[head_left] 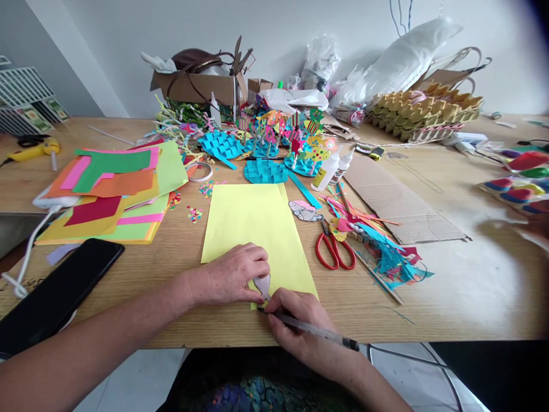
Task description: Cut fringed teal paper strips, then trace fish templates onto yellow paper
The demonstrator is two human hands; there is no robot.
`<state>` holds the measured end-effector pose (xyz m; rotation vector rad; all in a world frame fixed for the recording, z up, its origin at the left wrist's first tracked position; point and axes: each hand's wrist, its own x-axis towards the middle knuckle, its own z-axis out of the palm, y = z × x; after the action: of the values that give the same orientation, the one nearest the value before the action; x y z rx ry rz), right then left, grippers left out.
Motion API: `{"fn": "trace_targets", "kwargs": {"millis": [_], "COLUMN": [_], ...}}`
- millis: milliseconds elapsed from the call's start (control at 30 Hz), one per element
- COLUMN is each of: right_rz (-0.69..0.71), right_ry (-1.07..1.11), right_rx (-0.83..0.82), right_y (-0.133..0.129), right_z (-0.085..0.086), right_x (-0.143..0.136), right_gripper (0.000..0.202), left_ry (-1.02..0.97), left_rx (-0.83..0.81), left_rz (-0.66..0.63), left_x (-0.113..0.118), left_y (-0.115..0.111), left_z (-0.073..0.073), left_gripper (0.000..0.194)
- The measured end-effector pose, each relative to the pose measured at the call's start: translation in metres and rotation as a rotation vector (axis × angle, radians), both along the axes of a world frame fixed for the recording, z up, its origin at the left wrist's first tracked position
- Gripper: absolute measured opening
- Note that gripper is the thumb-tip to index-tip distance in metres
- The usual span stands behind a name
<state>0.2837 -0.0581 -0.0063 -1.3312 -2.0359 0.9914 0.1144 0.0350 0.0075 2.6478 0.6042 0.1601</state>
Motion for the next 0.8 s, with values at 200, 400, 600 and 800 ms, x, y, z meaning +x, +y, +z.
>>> {"fn": "trace_targets", "kwargs": {"millis": [200, 400, 600, 800], "right_rz": [-0.006, -0.026, -0.047, -0.065], "right_ry": [0.013, 0.005, -0.017, -0.018], "right_rx": [0.001, -0.022, -0.062, -0.095], "right_y": [0.000, 0.001, 0.004, 0.009], "right_z": [0.000, 0.004, 0.009, 0.012], "right_x": [0.000, 0.002, 0.005, 0.006], "right_gripper": [0.010, 0.010, 0.008, 0.008], "left_ry": [0.010, 0.000, 0.012, 0.024], "left_rx": [0.005, 0.002, 0.002, 0.011], "left_rz": [-0.002, 0.002, 0.006, 0.006], "left_x": [-0.001, -0.002, -0.001, -0.001], "left_y": [0.000, 0.000, -0.001, -0.001], "left_z": [0.000, -0.001, -0.001, 0.000], "left_gripper": [0.030, 0.029, 0.030, 0.028]}}
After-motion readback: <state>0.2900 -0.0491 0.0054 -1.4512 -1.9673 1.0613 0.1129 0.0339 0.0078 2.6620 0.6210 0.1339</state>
